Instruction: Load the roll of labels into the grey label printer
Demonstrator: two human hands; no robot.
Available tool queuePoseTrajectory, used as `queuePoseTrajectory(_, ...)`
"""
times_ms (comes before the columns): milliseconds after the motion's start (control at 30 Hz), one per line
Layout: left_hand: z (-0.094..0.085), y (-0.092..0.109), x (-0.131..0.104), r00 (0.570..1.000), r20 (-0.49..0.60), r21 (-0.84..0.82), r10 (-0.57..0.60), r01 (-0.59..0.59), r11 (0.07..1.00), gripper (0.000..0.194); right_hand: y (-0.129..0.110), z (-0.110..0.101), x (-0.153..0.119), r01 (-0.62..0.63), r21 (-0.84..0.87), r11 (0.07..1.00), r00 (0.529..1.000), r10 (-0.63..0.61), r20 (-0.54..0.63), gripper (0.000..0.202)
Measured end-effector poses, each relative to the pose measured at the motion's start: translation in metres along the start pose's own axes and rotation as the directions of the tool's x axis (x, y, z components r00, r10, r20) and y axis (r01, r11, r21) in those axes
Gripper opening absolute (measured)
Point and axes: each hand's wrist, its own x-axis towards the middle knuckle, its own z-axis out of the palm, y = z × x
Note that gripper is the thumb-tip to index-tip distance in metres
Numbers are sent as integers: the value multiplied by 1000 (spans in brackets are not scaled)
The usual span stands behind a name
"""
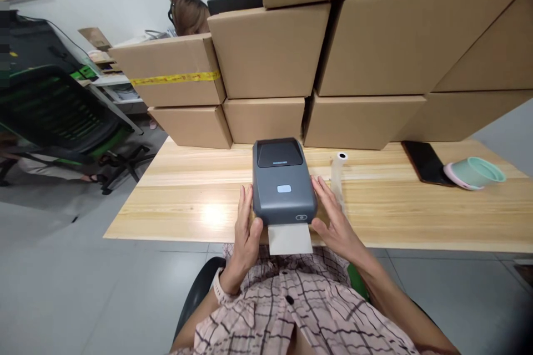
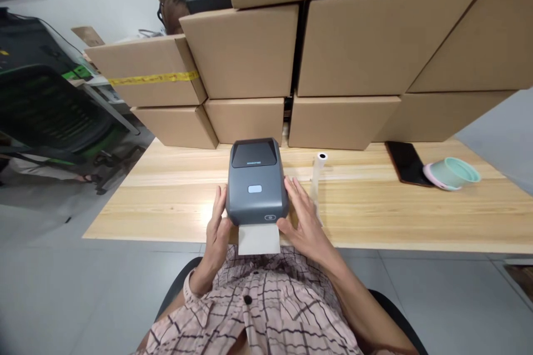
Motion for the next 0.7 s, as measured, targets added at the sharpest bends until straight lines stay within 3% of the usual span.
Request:
queuePoseTrajectory(167, -10, 14, 28, 995, -49, -31, 82, -84, 996, 62, -21, -30, 25, 99, -68, 993, 995, -98, 18, 92)
queuePoseTrajectory(267, -13, 12, 72, 972, -143, -120, 186, -204, 972, 51, -39, -45, 62, 180, -162, 970, 980, -191, -52, 89)
queuePoseTrajectory(333, -14, 5, 108, 966, -206, -198, 160, -201, 959, 44, -49, -50, 95, 217, -212, 953, 962, -246, -122, 85)
queuePoseTrajectory(400, -14, -4, 140, 977, -192, -249, 90, -137, 959, 48, -55, -51, 131, 237, -223, 946, 940, -281, -193, 81)
queuePoseTrajectory(467, -14, -12, 161, 1000, -3, -252, 8, -9, 968, 63, -56, -51, 166, 234, -203, 951, 930, -280, -239, 79)
queuePoseTrajectory(567, -16, -21, 169, 954, 292, -226, -67, 137, 965, 94, -50, -52, 211, 221, -178, 959, 931, -261, -254, 78)
queuePoseTrajectory(700, -18, -25, 156, 884, 450, -179, -130, 232, 956, 124, -35, -52, 257, 210, -207, 956, 926, -262, -273, 79)
